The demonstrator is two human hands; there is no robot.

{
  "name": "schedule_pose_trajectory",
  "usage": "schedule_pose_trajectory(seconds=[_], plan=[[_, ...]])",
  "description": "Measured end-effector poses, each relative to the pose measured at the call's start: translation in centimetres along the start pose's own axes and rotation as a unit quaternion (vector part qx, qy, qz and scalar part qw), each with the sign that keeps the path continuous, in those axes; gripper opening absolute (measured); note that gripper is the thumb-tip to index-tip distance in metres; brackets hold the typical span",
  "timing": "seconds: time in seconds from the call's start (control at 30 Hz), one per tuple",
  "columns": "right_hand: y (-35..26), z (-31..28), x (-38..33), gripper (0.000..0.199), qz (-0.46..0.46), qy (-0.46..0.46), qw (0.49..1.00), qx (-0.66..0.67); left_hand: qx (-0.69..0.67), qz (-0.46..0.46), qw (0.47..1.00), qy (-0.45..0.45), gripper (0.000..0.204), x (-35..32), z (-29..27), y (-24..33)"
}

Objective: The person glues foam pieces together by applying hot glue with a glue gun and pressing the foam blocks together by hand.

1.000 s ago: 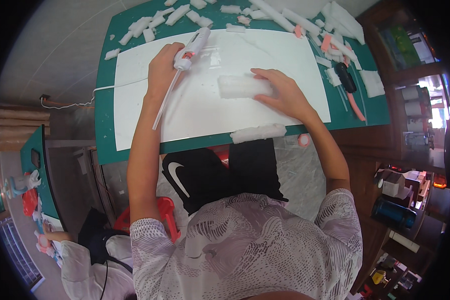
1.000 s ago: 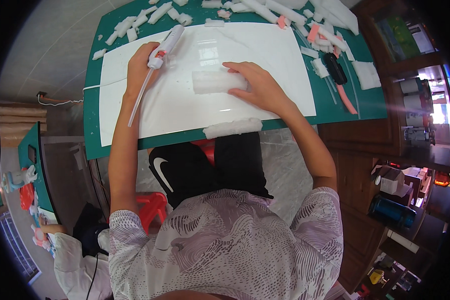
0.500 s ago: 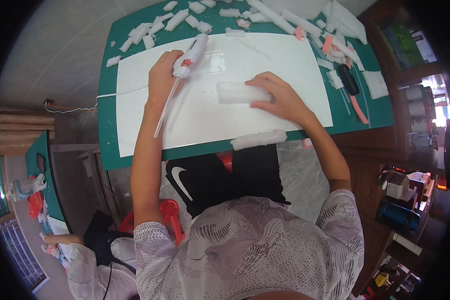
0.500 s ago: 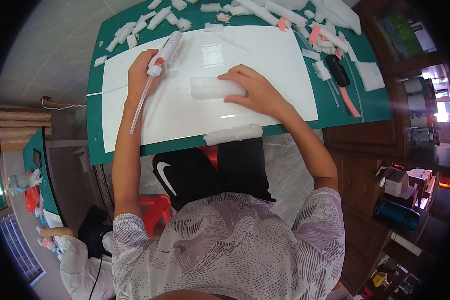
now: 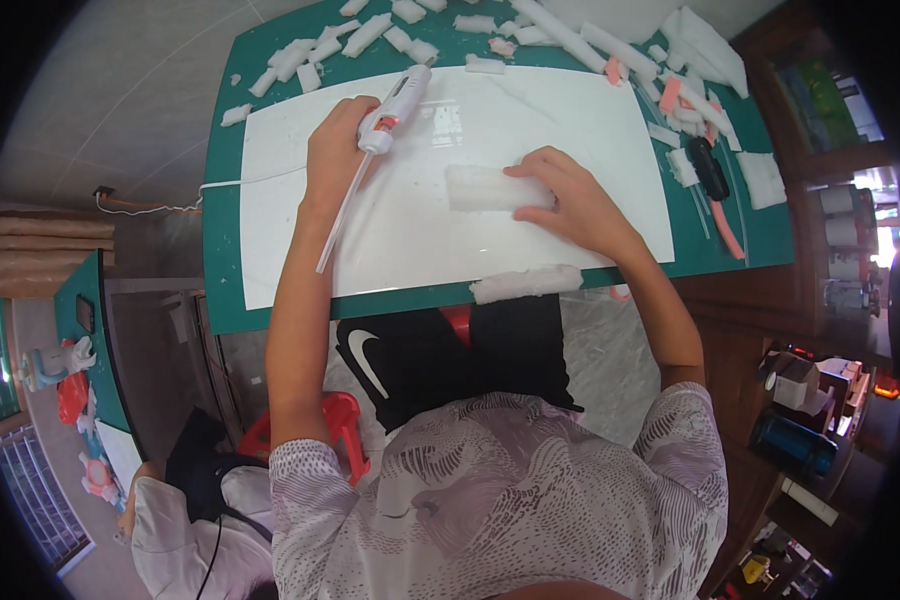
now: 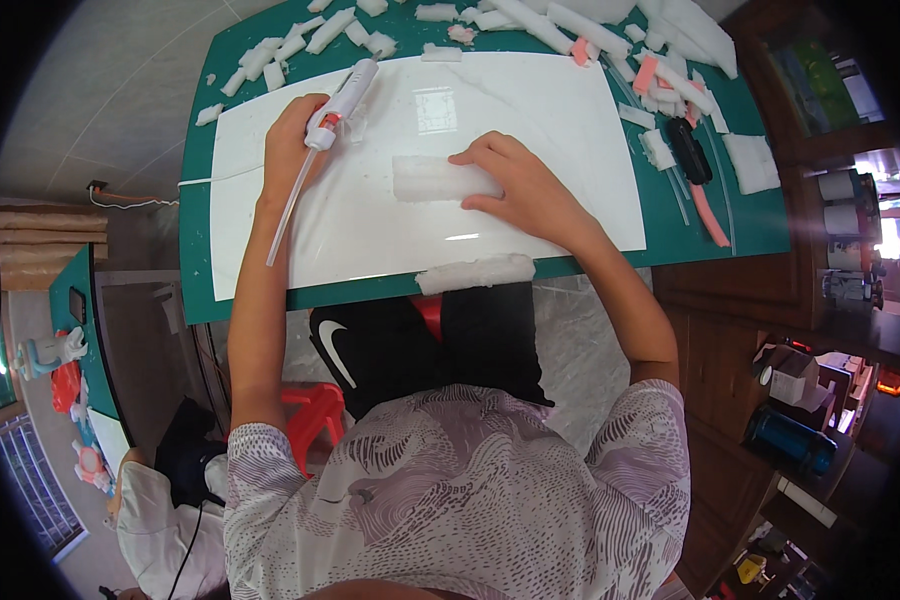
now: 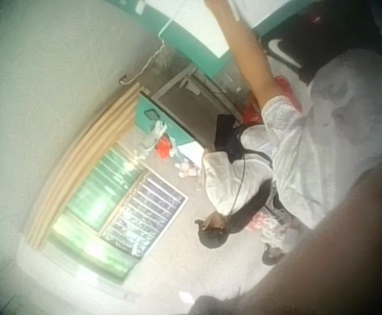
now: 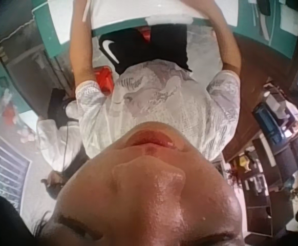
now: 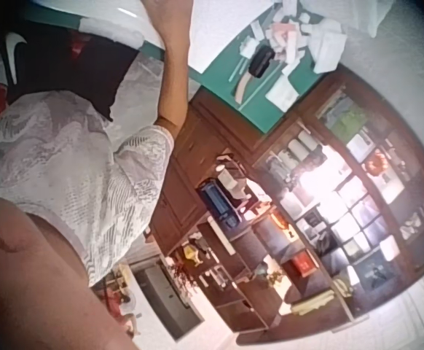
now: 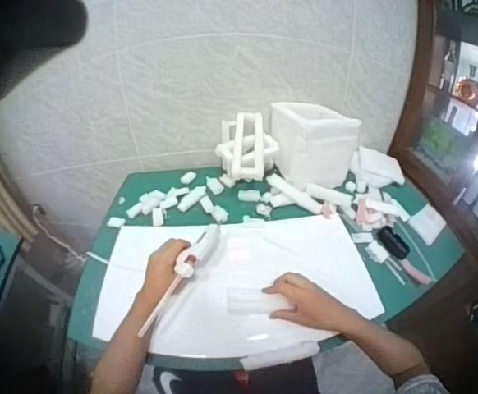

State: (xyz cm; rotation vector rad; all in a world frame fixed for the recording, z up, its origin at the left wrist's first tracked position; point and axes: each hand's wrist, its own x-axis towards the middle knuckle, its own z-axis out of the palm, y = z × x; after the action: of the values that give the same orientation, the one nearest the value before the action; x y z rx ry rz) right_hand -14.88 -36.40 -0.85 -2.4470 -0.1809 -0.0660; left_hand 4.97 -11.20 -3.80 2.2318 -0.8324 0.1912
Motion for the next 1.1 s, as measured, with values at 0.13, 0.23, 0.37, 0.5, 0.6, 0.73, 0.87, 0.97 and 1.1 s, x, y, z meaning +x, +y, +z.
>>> schedule_pose_trajectory(seconds=[0.13,0.23,0.37,0.5,0.6,0.73,0.87,0.97,1.1], plan=[[-0.5,0.1,0.1,0.047,0.0,0.005,1.0,-0.011,-0.007,0.027,0.999,0.033,0.039,0.0,0.3,-0.9],[-0.5,0.1,0.0,0.048,-0.006,0.012,1.0,-0.026,-0.002,0.026,0.999,0.032,0.038,0.1,0.3,-0.9],[-0.9,0.1,0.1,0.047,-0.016,0.017,0.999,-0.034,-0.007,0.035,0.999,0.038,0.035,0.1,0.2,-0.9],[-0.6,0.4,0.1,0.048,-0.036,0.037,0.998,-0.042,-0.016,0.05,0.997,0.05,0.031,0.1,0.3,-0.7],[-0.8,-0.3,0.5,0.047,-0.014,0.037,0.999,-0.026,-0.002,0.015,1.0,0.016,0.025,0.0,-0.1,0.0],[0.2,-2.4,2.3,0.042,0.043,-0.038,0.996,0.063,-0.012,0.027,0.999,0.015,0.024,-0.1,-0.3,-0.1],[0.7,-3.5,1.3,0.046,-0.018,0.112,0.99,-0.084,-0.01,0.029,0.999,0.025,0.023,-0.1,0.1,-0.1],[-1.8,-4.7,-1.9,0.046,-0.024,0.068,0.997,-0.038,-0.015,0.024,0.999,0.022,0.024,-0.1,0.0,-0.1],[-4.2,-1.0,-6.0,0.048,-0.105,-0.034,0.993,-0.045,-0.006,0.081,0.996,0.045,0.025,0.1,0.4,-0.8]])
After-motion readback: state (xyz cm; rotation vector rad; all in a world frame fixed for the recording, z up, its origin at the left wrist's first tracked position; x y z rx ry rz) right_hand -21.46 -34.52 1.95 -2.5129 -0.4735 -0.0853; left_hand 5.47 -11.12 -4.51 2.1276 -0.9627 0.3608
